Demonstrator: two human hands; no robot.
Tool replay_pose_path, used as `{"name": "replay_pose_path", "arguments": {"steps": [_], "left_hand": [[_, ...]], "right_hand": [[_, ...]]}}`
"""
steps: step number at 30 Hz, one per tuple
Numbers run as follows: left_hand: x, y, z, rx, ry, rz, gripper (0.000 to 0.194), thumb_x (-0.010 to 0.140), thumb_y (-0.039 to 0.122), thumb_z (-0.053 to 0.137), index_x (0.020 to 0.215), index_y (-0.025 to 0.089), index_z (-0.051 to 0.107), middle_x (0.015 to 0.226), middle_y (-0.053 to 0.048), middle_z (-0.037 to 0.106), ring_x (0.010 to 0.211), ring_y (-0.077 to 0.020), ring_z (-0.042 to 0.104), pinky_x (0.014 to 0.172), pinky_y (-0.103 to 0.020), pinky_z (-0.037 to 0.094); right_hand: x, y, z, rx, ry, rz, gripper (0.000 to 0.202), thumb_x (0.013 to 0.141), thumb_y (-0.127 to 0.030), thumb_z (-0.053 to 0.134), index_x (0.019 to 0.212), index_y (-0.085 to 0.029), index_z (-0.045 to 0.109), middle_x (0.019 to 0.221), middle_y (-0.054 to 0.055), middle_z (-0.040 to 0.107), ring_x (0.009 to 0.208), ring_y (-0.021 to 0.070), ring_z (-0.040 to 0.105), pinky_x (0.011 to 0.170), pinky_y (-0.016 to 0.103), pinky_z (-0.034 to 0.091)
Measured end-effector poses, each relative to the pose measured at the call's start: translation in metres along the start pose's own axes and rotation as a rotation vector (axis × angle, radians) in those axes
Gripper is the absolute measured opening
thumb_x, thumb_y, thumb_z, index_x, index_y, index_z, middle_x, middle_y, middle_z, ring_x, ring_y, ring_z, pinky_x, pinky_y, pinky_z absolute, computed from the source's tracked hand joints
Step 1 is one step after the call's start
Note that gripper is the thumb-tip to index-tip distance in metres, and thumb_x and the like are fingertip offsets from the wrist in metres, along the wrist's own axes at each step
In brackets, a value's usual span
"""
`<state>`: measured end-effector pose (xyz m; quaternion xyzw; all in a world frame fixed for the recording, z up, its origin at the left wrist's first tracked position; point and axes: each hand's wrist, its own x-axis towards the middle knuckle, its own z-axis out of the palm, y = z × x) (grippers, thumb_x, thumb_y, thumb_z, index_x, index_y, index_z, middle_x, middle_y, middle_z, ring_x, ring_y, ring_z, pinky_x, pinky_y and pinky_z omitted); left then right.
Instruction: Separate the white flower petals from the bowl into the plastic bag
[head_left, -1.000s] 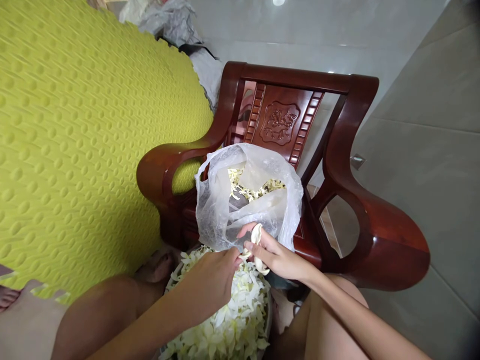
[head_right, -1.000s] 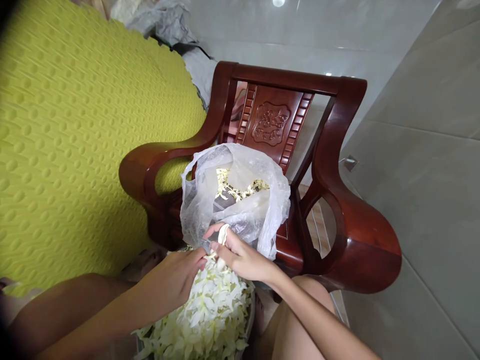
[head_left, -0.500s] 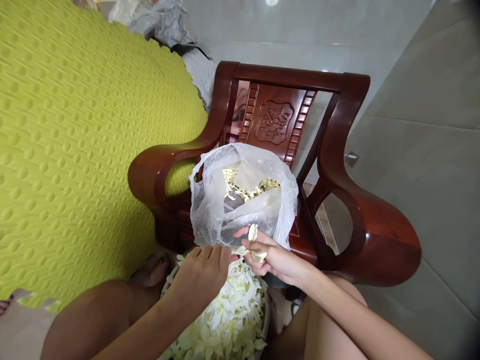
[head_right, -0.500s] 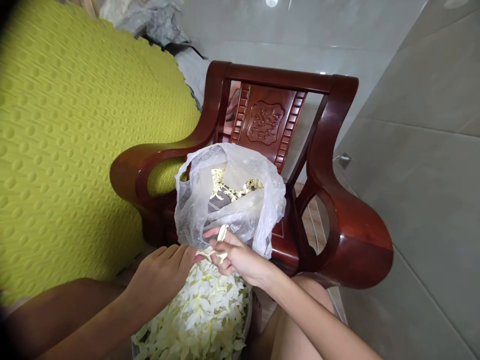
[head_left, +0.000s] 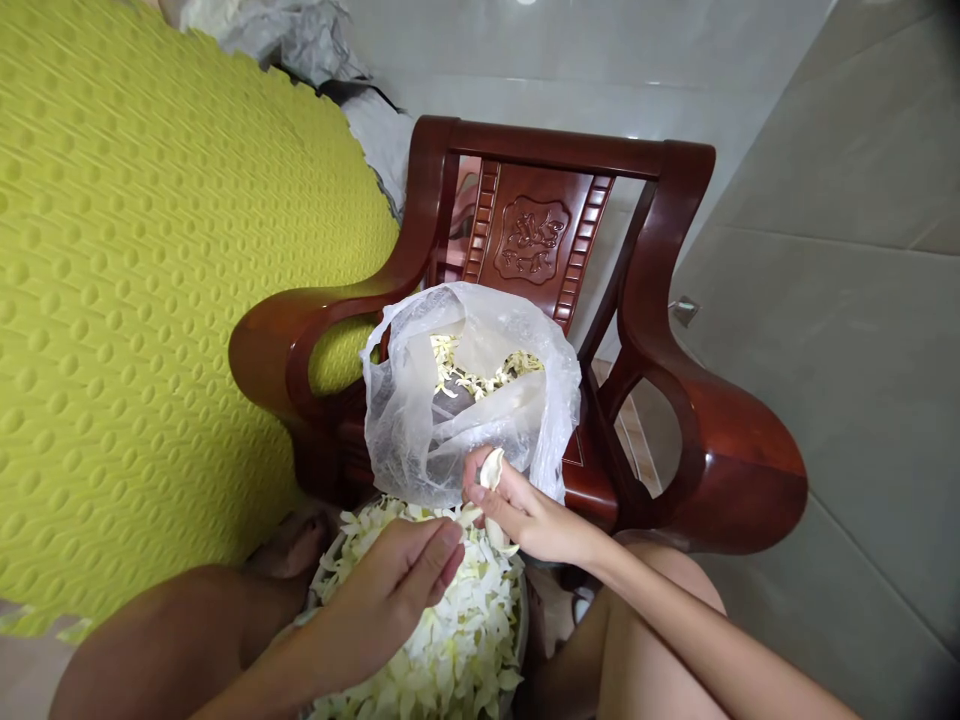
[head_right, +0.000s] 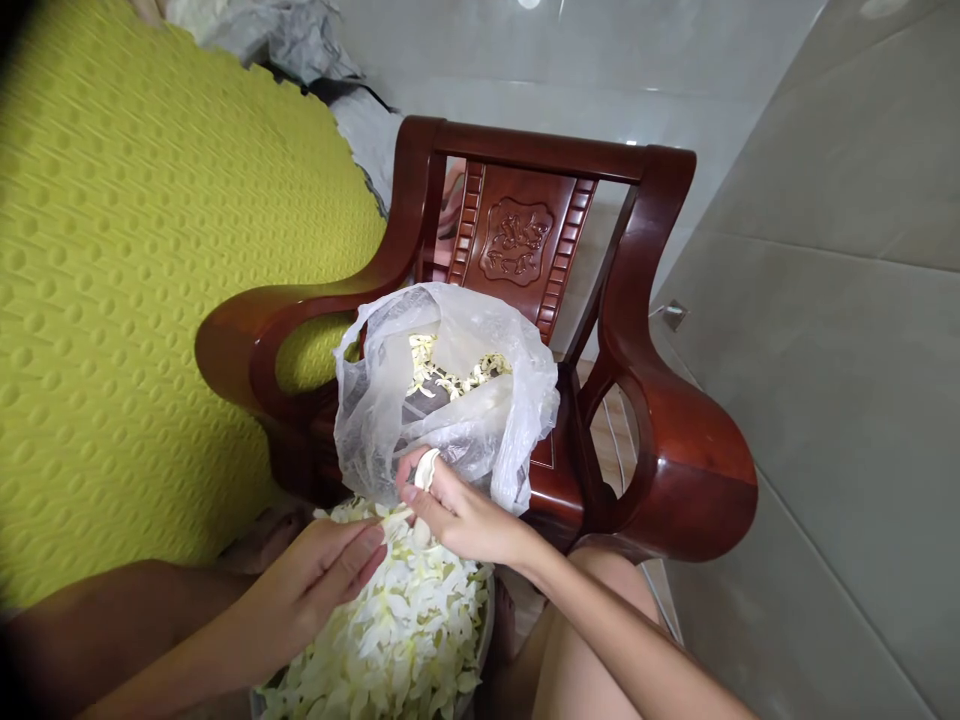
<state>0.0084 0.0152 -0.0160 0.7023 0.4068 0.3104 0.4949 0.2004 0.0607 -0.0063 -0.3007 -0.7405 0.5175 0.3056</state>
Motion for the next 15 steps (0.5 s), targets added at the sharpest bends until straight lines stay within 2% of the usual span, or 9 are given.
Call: {"name": "replay_pose_path", "arguments": {"steps": [2, 4, 6, 7, 9, 13, 15], "left_hand": [[0.0, 0.007, 0.0, -0.425, -0.052, -0.141, 0.049, 0.089, 0.058, 0.047, 0.059, 0.022, 0.034, 0.047, 0.008, 0.027, 0.043, -0.0079, 0.021, 0.044, -0.022, 0.018], [0.004, 0.011, -0.002, -0.778, -0.129, -0.254, 0.052, 0.082, 0.061, 0.057, 0.059, 0.022, 0.032, 0.04, 0.012, 0.018, 0.038, -0.0056, 0.009, 0.04, -0.021, 0.012], [0.01, 0.011, -0.006, -0.957, -0.205, -0.314, 0.053, 0.078, 0.059, 0.063, 0.058, 0.023, 0.03, 0.037, 0.013, 0.014, 0.035, -0.0048, 0.005, 0.038, -0.021, 0.01], [0.013, 0.01, -0.008, -0.971, -0.226, -0.325, 0.053, 0.077, 0.058, 0.064, 0.058, 0.023, 0.029, 0.036, 0.013, 0.014, 0.035, -0.0049, 0.005, 0.037, -0.021, 0.01], [0.02, 0.005, -0.013, -0.829, -0.204, -0.314, 0.052, 0.08, 0.059, 0.058, 0.056, 0.023, 0.03, 0.036, 0.012, 0.016, 0.035, -0.0056, 0.006, 0.038, -0.022, 0.011], [0.026, -0.001, -0.022, -0.077, 0.008, -0.143, 0.047, 0.09, 0.055, 0.044, 0.06, 0.019, 0.047, 0.047, 0.006, 0.038, 0.045, -0.0098, 0.033, 0.049, -0.024, 0.025], [0.025, -0.001, -0.024, 0.155, 0.085, -0.056, 0.044, 0.092, 0.053, 0.043, 0.067, 0.019, 0.053, 0.055, 0.003, 0.046, 0.056, -0.0126, 0.044, 0.057, -0.025, 0.032]], "right_hand": [[0.002, 0.003, 0.007, 0.102, 0.008, 0.018, 0.022, 0.1, -0.046, 0.039, 0.1, -0.024, 0.041, 0.086, -0.002, 0.036, 0.07, 0.0115, 0.039, 0.064, 0.025, 0.04], [0.005, 0.006, 0.013, 0.187, 0.035, 0.022, 0.022, 0.1, -0.047, 0.039, 0.099, -0.025, 0.04, 0.084, -0.003, 0.035, 0.065, 0.0101, 0.038, 0.06, 0.023, 0.038], [0.007, 0.008, 0.018, 0.209, 0.076, -0.002, 0.02, 0.101, -0.045, 0.038, 0.1, -0.025, 0.039, 0.083, -0.003, 0.036, 0.064, 0.0096, 0.039, 0.061, 0.023, 0.037], [0.008, 0.008, 0.018, 0.186, 0.099, -0.02, 0.019, 0.101, -0.044, 0.037, 0.101, -0.025, 0.039, 0.084, -0.003, 0.037, 0.066, 0.0099, 0.04, 0.063, 0.024, 0.038], [0.008, 0.008, 0.018, 0.092, 0.161, -0.04, 0.018, 0.102, -0.042, 0.035, 0.103, -0.025, 0.04, 0.087, -0.002, 0.039, 0.071, 0.0113, 0.042, 0.068, 0.026, 0.04], [0.009, 0.008, 0.013, -0.056, 0.263, 0.028, 0.018, 0.102, -0.04, 0.034, 0.103, -0.023, 0.041, 0.085, -0.002, 0.04, 0.072, 0.0132, 0.042, 0.07, 0.029, 0.04], [0.008, 0.008, 0.011, -0.064, 0.261, 0.064, 0.019, 0.102, -0.04, 0.034, 0.105, -0.023, 0.041, 0.083, -0.002, 0.041, 0.072, 0.0138, 0.044, 0.07, 0.029, 0.041]]}}
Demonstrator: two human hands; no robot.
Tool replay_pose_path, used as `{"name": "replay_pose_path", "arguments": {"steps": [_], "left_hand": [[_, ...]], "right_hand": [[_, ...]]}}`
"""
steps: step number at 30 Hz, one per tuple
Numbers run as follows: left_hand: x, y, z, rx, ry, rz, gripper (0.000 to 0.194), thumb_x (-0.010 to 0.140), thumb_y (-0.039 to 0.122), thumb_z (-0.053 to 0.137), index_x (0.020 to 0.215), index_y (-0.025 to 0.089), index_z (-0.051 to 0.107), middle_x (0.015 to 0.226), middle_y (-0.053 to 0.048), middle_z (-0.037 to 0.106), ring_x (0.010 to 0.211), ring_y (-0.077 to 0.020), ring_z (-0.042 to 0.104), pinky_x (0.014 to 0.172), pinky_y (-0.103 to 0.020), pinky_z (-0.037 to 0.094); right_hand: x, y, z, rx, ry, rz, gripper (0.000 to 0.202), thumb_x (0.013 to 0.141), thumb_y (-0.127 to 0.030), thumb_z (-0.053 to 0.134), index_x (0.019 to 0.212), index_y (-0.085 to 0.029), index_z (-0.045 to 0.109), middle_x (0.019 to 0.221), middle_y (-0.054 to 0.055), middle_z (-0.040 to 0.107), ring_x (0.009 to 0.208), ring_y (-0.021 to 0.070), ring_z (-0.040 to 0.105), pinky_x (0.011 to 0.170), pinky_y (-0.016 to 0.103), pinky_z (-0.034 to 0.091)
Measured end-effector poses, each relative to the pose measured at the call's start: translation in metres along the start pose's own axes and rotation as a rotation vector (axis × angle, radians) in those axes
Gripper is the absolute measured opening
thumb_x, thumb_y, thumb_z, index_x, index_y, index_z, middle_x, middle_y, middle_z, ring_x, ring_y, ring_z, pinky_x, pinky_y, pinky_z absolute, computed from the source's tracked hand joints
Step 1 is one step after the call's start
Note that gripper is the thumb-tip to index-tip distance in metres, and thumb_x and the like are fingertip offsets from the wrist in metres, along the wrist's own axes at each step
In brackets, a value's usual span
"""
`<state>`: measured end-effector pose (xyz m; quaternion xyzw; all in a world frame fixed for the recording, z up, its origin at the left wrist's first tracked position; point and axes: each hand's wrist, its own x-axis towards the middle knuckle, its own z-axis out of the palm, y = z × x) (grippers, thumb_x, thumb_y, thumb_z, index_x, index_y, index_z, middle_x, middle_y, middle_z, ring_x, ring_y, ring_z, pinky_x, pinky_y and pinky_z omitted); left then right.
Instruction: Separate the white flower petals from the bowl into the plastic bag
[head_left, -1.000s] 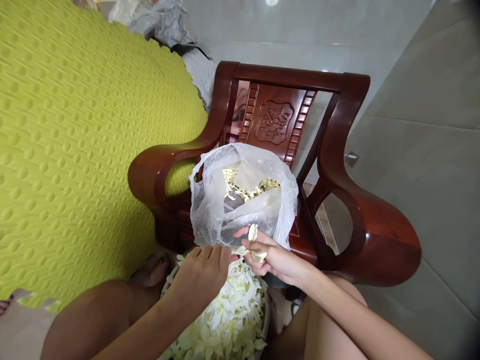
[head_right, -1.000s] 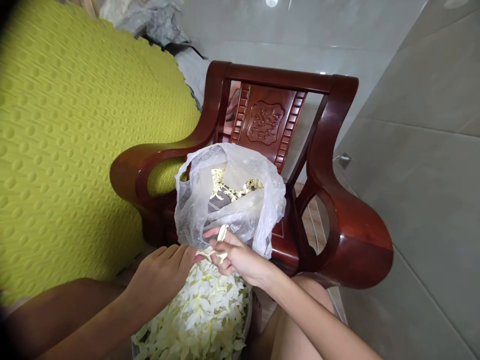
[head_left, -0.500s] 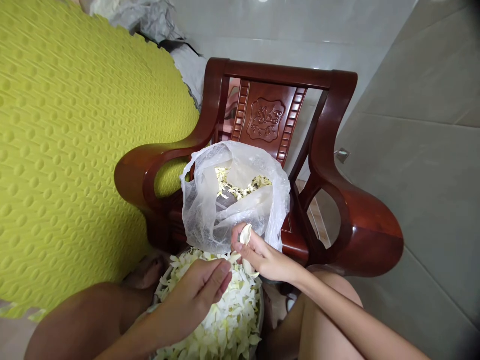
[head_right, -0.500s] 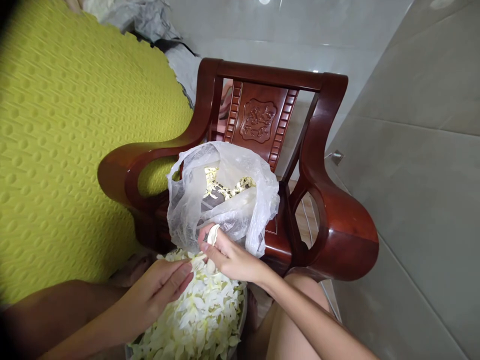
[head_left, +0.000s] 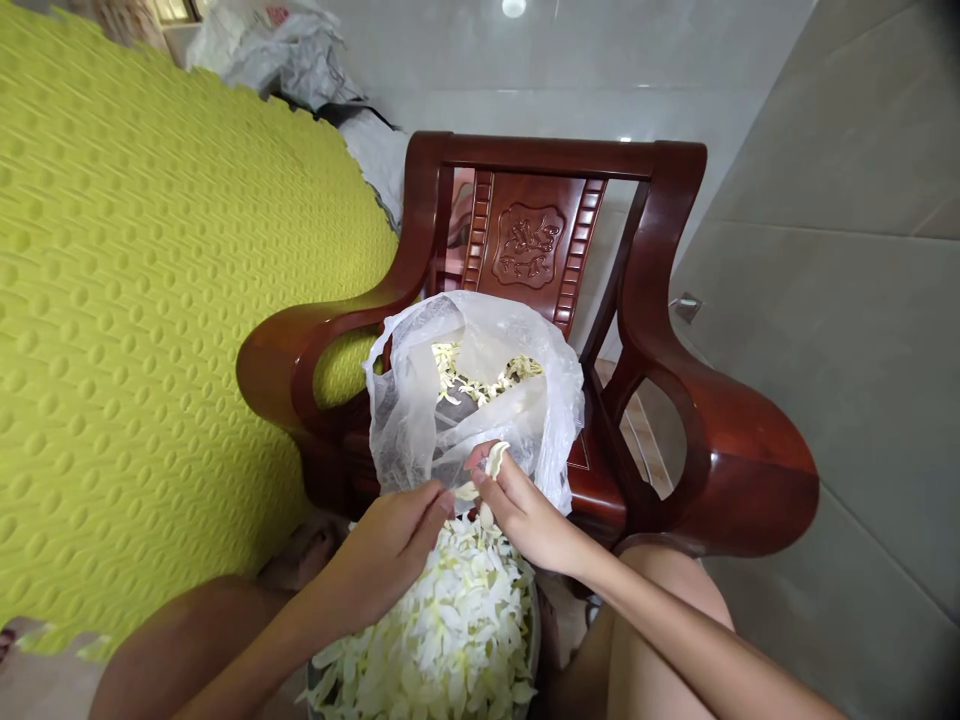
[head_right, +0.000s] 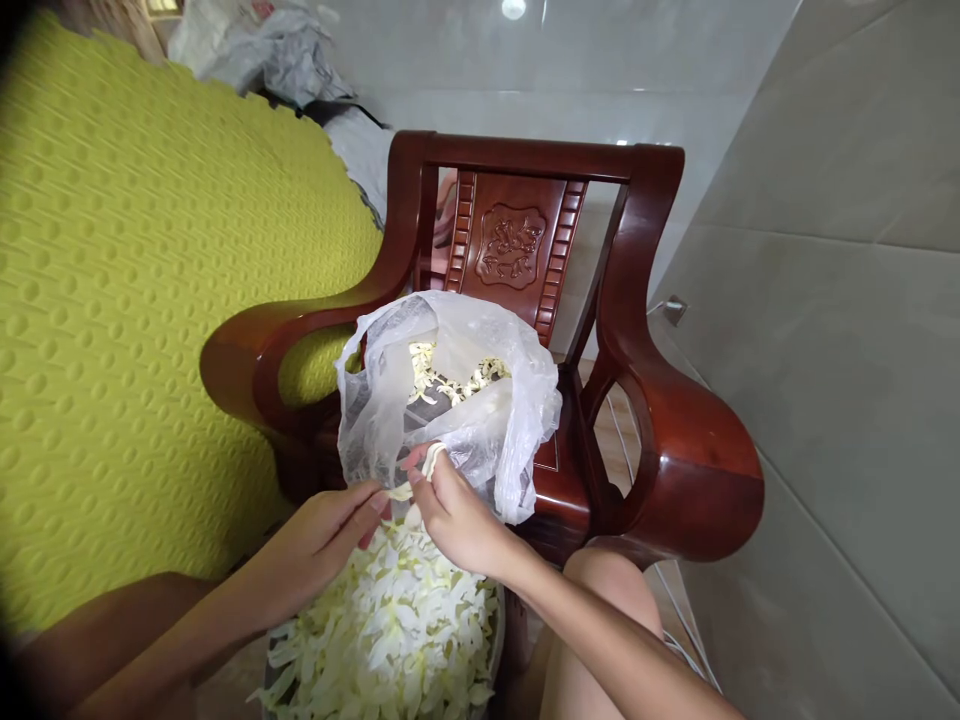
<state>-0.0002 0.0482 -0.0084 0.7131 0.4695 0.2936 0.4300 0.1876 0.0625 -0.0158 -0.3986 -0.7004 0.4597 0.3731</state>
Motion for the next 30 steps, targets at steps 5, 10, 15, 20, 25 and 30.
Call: {"name": "replay_pose_path", "arguments": {"steps": [5, 10, 15, 20, 25, 30], "left_hand": [[0.002, -0.001, 0.002, -0.292, -0.12, -0.148, 0.054, 0.087, 0.069, 0.037, 0.073, 0.019, 0.052, 0.058, 0.003, 0.052, 0.045, -0.0103, 0.04, 0.047, -0.025, 0.032], [0.009, 0.0, 0.005, -0.355, -0.237, -0.196, 0.049, 0.082, 0.064, 0.053, 0.064, 0.019, 0.047, 0.052, 0.005, 0.048, 0.042, -0.0071, 0.035, 0.044, -0.022, 0.025], [0.005, -0.005, 0.011, 0.184, -0.018, 0.143, 0.037, 0.093, 0.04, 0.046, 0.063, 0.019, 0.045, 0.054, 0.005, 0.045, 0.049, -0.0105, 0.041, 0.05, -0.024, 0.029], [-0.002, -0.011, 0.012, 0.929, 0.283, 0.741, 0.026, 0.088, 0.004, 0.039, 0.072, 0.018, 0.054, 0.06, 0.001, 0.054, 0.052, -0.0147, 0.047, 0.054, -0.031, 0.031], [0.01, -0.017, -0.004, 1.305, 0.445, 1.16, 0.016, 0.089, 0.013, 0.056, 0.074, 0.019, 0.056, 0.066, 0.0, 0.058, 0.058, -0.0156, 0.049, 0.059, -0.033, 0.033], [0.025, -0.021, -0.005, 1.166, 0.344, 0.937, 0.016, 0.094, 0.017, 0.05, 0.081, 0.018, 0.058, 0.066, 0.0, 0.06, 0.06, -0.0165, 0.055, 0.059, -0.031, 0.038]], "right_hand": [[-0.006, -0.006, -0.005, -0.082, -0.042, -0.015, 0.022, 0.102, -0.04, 0.032, 0.11, -0.022, 0.041, 0.093, 0.002, 0.048, 0.079, 0.0156, 0.049, 0.075, 0.032, 0.043], [-0.011, -0.011, -0.008, -0.223, -0.093, -0.095, 0.022, 0.103, -0.035, 0.029, 0.113, -0.02, 0.042, 0.103, 0.006, 0.05, 0.094, 0.0185, 0.049, 0.088, 0.035, 0.04], [-0.009, -0.004, -0.007, -0.125, -0.059, -0.003, 0.02, 0.101, -0.036, 0.034, 0.111, -0.021, 0.043, 0.1, 0.004, 0.049, 0.092, 0.0176, 0.048, 0.085, 0.034, 0.04], [-0.007, -0.004, 0.001, 0.334, -0.114, 0.405, 0.012, 0.094, -0.033, 0.044, 0.102, -0.024, 0.041, 0.068, -0.006, 0.037, 0.053, 0.0096, 0.031, 0.048, 0.021, 0.023], [-0.004, -0.01, 0.008, 0.752, -0.195, 0.638, 0.023, 0.076, -0.017, 0.05, 0.095, -0.024, 0.039, 0.057, -0.01, 0.033, 0.045, 0.0049, 0.014, 0.045, 0.02, 0.007], [0.004, 0.0, 0.007, 0.586, 0.011, 0.575, 0.014, 0.083, -0.023, 0.05, 0.092, -0.023, 0.04, 0.057, -0.009, 0.035, 0.044, 0.0054, 0.019, 0.044, 0.019, 0.01]]}}
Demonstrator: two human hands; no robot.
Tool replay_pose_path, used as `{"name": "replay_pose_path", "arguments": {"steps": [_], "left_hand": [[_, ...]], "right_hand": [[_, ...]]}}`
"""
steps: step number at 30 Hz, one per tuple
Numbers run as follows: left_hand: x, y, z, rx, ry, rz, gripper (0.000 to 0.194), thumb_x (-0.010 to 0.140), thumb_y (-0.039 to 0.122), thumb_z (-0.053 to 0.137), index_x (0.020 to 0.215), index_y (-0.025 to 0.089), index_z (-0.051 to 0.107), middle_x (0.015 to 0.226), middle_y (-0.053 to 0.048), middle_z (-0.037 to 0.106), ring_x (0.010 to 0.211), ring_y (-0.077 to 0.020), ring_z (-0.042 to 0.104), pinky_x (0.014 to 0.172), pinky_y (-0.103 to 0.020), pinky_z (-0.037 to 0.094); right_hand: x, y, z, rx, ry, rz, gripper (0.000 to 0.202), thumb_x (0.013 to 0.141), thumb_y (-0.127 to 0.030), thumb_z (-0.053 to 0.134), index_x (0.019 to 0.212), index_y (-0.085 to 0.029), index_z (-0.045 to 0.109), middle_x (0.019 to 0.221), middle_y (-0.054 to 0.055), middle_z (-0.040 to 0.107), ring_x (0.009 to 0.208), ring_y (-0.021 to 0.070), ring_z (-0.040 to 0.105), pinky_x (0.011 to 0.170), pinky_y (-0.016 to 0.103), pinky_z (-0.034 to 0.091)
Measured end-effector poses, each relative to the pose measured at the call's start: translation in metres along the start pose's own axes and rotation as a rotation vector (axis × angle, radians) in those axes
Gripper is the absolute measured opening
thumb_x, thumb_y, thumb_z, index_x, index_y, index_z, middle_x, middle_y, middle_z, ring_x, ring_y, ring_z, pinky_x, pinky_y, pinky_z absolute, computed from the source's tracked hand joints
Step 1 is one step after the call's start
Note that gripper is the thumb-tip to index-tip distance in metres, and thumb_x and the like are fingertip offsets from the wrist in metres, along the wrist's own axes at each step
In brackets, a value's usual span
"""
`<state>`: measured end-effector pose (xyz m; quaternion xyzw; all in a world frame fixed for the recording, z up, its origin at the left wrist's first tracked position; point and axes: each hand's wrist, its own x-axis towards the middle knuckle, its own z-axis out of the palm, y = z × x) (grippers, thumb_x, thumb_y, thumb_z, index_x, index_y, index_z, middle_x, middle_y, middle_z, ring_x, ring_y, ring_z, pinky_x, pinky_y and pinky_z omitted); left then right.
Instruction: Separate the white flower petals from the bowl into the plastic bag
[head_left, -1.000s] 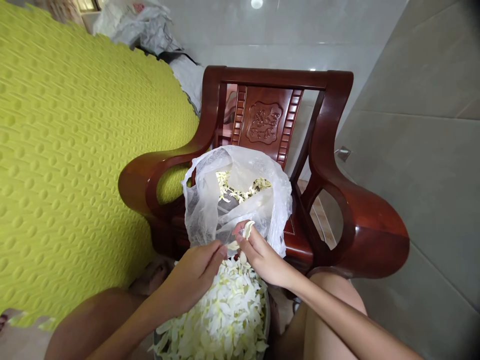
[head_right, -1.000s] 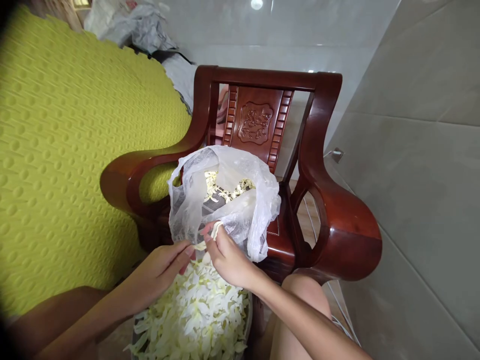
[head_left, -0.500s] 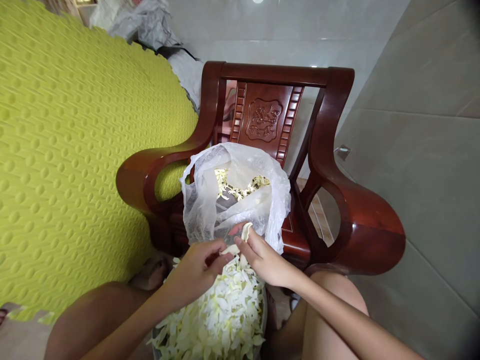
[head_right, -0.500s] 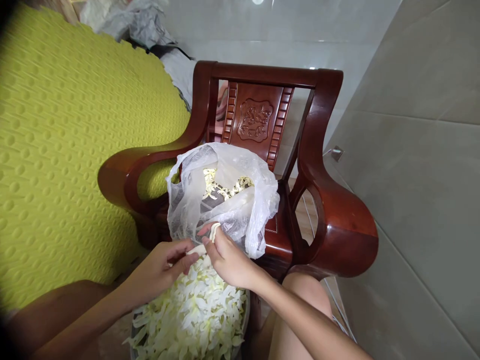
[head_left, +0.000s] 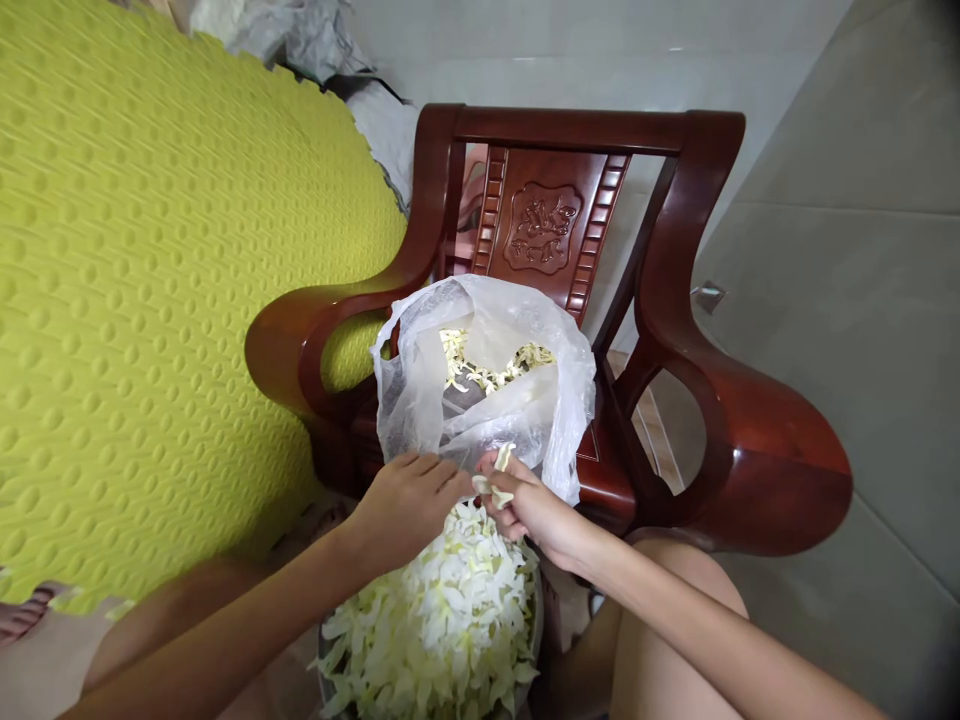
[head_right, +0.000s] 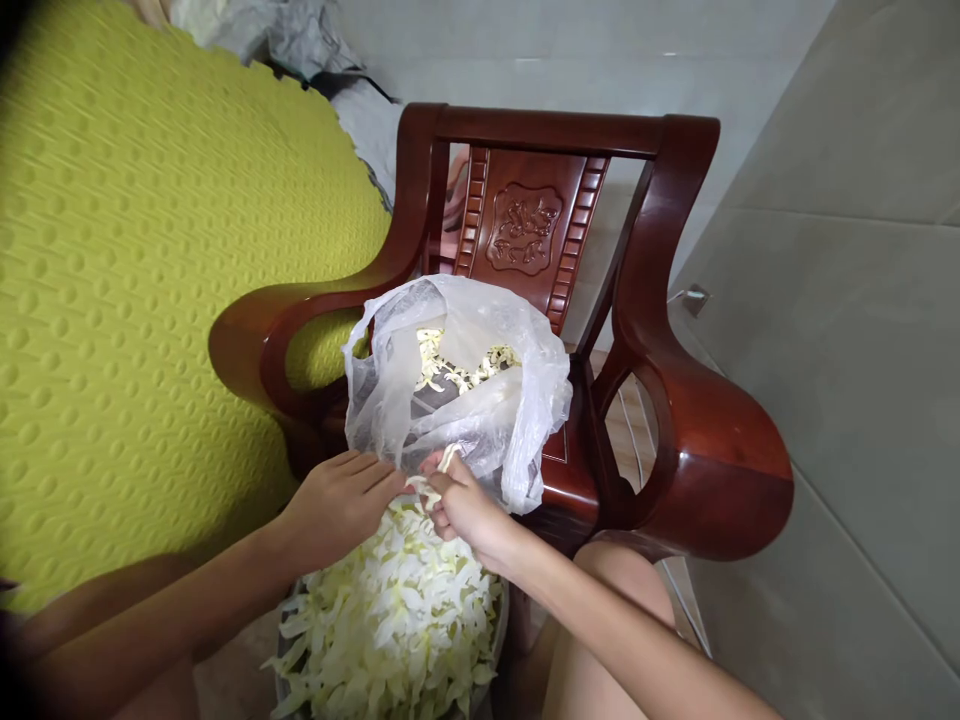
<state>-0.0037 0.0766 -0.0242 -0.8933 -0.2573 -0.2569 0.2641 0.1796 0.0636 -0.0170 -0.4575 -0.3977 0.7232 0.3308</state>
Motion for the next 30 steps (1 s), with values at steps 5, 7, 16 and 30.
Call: {"name": "replay_pose_path", "arguments": {"steps": [5, 7, 16, 30], "left_hand": [[0.0, 0.008, -0.015, -0.046, 0.001, -0.185, 0.048, 0.095, 0.044, 0.049, 0.124, 0.006, 0.05, 0.11, -0.017, 0.068, 0.093, -0.0276, 0.065, 0.078, -0.039, 0.049], [-0.001, 0.012, -0.023, -0.02, 0.031, -0.145, 0.046, 0.093, 0.046, 0.051, 0.116, 0.006, 0.053, 0.1, -0.016, 0.07, 0.087, -0.028, 0.066, 0.075, -0.039, 0.05], [0.001, 0.032, -0.03, -0.289, -0.026, -0.315, 0.025, 0.096, 0.023, 0.041, 0.075, 0.018, 0.053, 0.059, 0.001, 0.055, 0.047, -0.0138, 0.053, 0.049, -0.027, 0.037], [0.007, 0.025, -0.043, -1.155, -0.362, -0.993, 0.044, 0.091, 0.056, 0.038, 0.071, 0.02, 0.055, 0.045, 0.006, 0.036, 0.041, -0.011, 0.032, 0.042, -0.023, 0.028]], "right_hand": [[0.006, 0.006, -0.005, -0.296, 0.13, -0.356, 0.022, 0.097, -0.044, 0.042, 0.097, -0.022, 0.043, 0.062, -0.007, 0.04, 0.051, 0.0101, 0.034, 0.048, 0.022, 0.029], [0.004, 0.008, -0.002, -0.404, 0.168, -0.487, 0.026, 0.098, -0.047, 0.04, 0.099, -0.022, 0.045, 0.072, -0.003, 0.046, 0.06, 0.0125, 0.042, 0.058, 0.025, 0.038], [-0.002, 0.008, 0.016, -0.41, 0.228, -0.613, 0.024, 0.098, -0.046, 0.041, 0.096, -0.022, 0.045, 0.076, -0.003, 0.043, 0.069, 0.0141, 0.044, 0.067, 0.028, 0.038], [-0.023, -0.021, -0.009, -0.814, 0.076, -0.81, 0.029, 0.095, -0.038, 0.052, 0.074, -0.021, 0.044, 0.088, 0.003, 0.047, 0.086, 0.0178, 0.045, 0.076, 0.032, 0.039]]}}
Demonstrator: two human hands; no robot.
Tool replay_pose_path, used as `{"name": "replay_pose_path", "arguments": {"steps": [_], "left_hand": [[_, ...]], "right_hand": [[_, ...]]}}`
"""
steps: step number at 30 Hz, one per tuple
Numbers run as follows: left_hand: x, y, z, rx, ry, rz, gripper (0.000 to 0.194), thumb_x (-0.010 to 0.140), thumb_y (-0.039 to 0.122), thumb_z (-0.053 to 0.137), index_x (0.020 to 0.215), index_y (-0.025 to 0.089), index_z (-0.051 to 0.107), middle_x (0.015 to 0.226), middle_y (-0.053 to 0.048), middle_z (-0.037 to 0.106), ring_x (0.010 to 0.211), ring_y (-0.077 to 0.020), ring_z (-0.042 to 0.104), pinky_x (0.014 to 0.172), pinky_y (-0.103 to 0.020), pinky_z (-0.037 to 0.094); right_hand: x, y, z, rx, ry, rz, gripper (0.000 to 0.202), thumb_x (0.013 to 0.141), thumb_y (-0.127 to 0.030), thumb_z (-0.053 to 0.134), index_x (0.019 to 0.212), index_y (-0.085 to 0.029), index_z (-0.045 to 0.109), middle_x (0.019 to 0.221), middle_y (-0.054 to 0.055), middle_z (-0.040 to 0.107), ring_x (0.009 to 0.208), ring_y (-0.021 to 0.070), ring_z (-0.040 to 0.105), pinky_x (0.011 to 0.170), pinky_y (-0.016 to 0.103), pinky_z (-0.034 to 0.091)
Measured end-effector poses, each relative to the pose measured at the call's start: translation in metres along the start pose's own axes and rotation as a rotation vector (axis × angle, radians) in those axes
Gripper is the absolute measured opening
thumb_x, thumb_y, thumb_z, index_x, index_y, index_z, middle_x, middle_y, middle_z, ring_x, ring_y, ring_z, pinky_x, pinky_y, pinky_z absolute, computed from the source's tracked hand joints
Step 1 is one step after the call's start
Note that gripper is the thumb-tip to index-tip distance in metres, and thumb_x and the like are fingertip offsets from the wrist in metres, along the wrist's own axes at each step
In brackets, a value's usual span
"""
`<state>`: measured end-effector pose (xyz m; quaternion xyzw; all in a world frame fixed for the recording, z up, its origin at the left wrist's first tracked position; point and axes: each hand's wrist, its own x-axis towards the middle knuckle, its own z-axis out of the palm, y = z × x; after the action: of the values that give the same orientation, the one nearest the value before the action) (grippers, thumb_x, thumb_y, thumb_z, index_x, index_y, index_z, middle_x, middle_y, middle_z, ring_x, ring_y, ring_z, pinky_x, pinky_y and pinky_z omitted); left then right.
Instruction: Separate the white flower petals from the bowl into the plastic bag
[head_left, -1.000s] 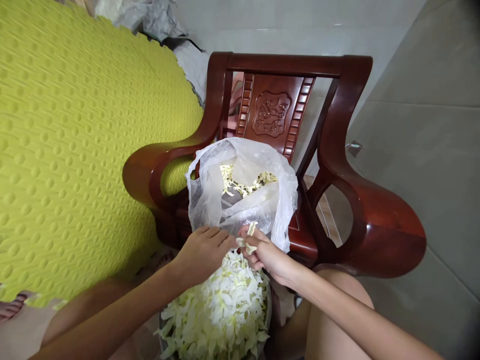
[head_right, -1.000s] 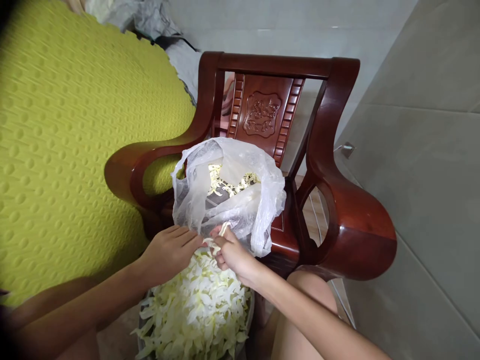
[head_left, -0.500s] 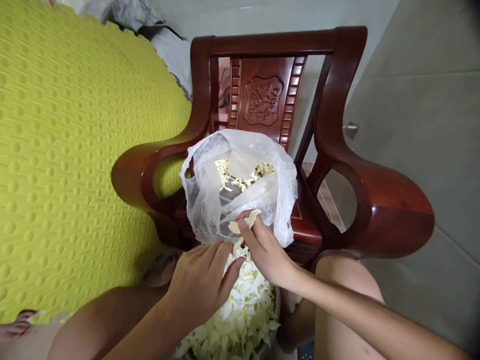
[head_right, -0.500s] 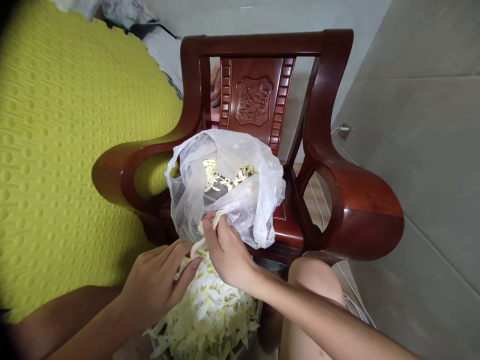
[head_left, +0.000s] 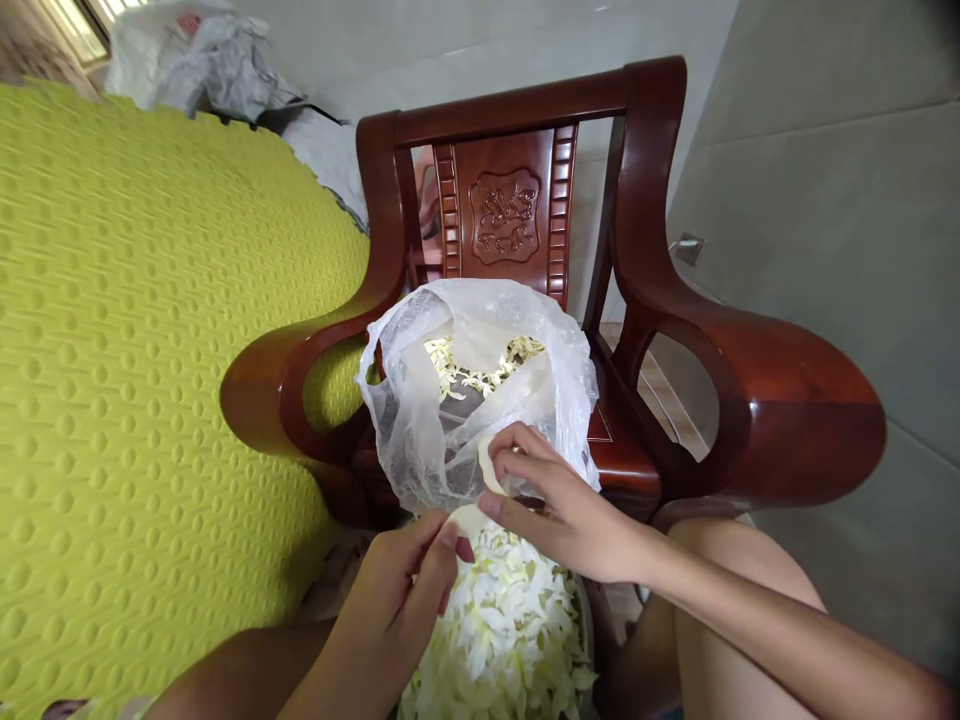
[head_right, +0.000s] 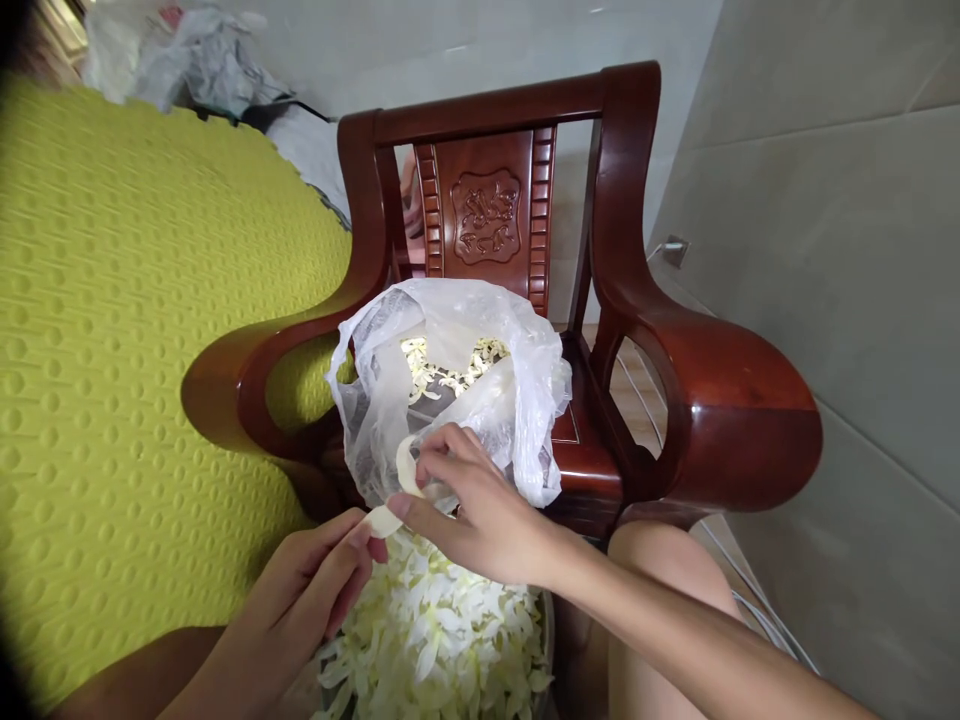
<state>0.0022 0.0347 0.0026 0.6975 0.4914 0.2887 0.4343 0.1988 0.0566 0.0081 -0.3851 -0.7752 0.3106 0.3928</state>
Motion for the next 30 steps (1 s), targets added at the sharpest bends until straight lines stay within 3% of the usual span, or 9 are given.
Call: {"name": "replay_pose_path", "arguments": {"steps": [3, 6, 11, 13, 17, 21, 23, 25, 30], "left_hand": [[0.002, -0.003, 0.002, 0.083, 0.013, 0.019, 0.042, 0.095, 0.049, 0.035, 0.072, 0.021, 0.055, 0.047, 0.005, 0.04, 0.042, -0.0118, 0.038, 0.044, -0.023, 0.032], [0.005, -0.006, 0.006, 0.286, 0.053, 0.104, 0.04, 0.099, 0.04, 0.03, 0.073, 0.021, 0.055, 0.048, 0.005, 0.046, 0.042, -0.0127, 0.045, 0.045, -0.024, 0.033], [0.008, -0.012, 0.014, 1.071, 0.431, 0.629, 0.024, 0.099, 0.027, 0.041, 0.089, 0.015, 0.06, 0.064, -0.002, 0.062, 0.052, -0.0175, 0.06, 0.051, -0.029, 0.035], [0.008, -0.011, 0.013, 1.273, 0.503, 0.744, 0.018, 0.097, 0.026, 0.048, 0.096, 0.013, 0.061, 0.065, -0.001, 0.061, 0.052, -0.0179, 0.059, 0.052, -0.031, 0.035], [0.009, -0.008, 0.006, 1.388, 0.398, 0.893, 0.012, 0.095, 0.019, 0.052, 0.099, 0.013, 0.061, 0.064, 0.0, 0.061, 0.052, -0.017, 0.055, 0.051, -0.032, 0.034], [0.012, -0.011, 0.004, 1.254, 0.297, 1.014, 0.01, 0.092, 0.01, 0.05, 0.091, 0.014, 0.059, 0.063, 0.001, 0.06, 0.054, -0.0161, 0.054, 0.052, -0.031, 0.036], [0.012, -0.013, 0.007, 1.07, 0.231, 0.985, 0.015, 0.092, 0.007, 0.046, 0.085, 0.017, 0.055, 0.062, 0.002, 0.058, 0.054, -0.0151, 0.053, 0.053, -0.029, 0.037], [0.01, -0.014, 0.011, 0.821, 0.147, 0.858, 0.02, 0.092, 0.007, 0.042, 0.079, 0.019, 0.051, 0.06, 0.003, 0.054, 0.052, -0.0127, 0.049, 0.052, -0.027, 0.036], [0.001, -0.005, 0.02, 0.208, 0.018, 0.304, 0.034, 0.095, 0.031, 0.042, 0.063, 0.021, 0.04, 0.053, 0.005, 0.034, 0.047, -0.01, 0.033, 0.046, -0.024, 0.027]], "right_hand": [[-0.002, 0.002, -0.001, 0.016, -0.126, 0.003, 0.033, 0.098, -0.042, 0.046, 0.074, -0.021, 0.041, 0.078, 0.0, 0.044, 0.074, 0.0147, 0.043, 0.066, 0.028, 0.037], [-0.004, 0.007, 0.005, -0.047, -0.119, 0.032, 0.034, 0.1, -0.041, 0.04, 0.072, -0.021, 0.036, 0.069, -0.003, 0.04, 0.063, 0.0124, 0.037, 0.058, 0.028, 0.031], [-0.007, 0.018, 0.009, -0.059, -0.039, 0.122, 0.037, 0.102, -0.039, 0.033, 0.07, -0.021, 0.035, 0.062, -0.003, 0.041, 0.058, 0.0119, 0.037, 0.056, 0.028, 0.027], [-0.008, 0.019, 0.007, -0.054, -0.051, 0.127, 0.038, 0.102, -0.04, 0.032, 0.07, -0.021, 0.038, 0.063, -0.003, 0.045, 0.059, 0.0122, 0.041, 0.057, 0.029, 0.029], [-0.01, 0.018, 0.002, -0.062, -0.105, 0.125, 0.041, 0.103, -0.041, 0.03, 0.07, -0.02, 0.043, 0.063, -0.002, 0.046, 0.06, 0.0127, 0.044, 0.058, 0.028, 0.03], [-0.013, 0.018, 0.001, -0.045, -0.161, 0.127, 0.04, 0.102, -0.039, 0.031, 0.069, -0.02, 0.044, 0.061, -0.002, 0.045, 0.06, 0.0134, 0.046, 0.057, 0.028, 0.03], [-0.013, 0.02, 0.003, -0.048, -0.171, 0.101, 0.038, 0.102, -0.037, 0.033, 0.069, -0.02, 0.042, 0.062, -0.002, 0.046, 0.06, 0.0136, 0.045, 0.057, 0.028, 0.03], [-0.013, 0.021, 0.005, -0.05, -0.175, 0.063, 0.035, 0.101, -0.034, 0.035, 0.068, -0.021, 0.039, 0.062, -0.002, 0.044, 0.059, 0.0131, 0.042, 0.057, 0.027, 0.029], [-0.01, 0.022, 0.013, -0.086, -0.111, -0.039, 0.033, 0.101, -0.03, 0.034, 0.068, -0.022, 0.033, 0.063, -0.003, 0.041, 0.06, 0.0131, 0.037, 0.061, 0.028, 0.029]]}}
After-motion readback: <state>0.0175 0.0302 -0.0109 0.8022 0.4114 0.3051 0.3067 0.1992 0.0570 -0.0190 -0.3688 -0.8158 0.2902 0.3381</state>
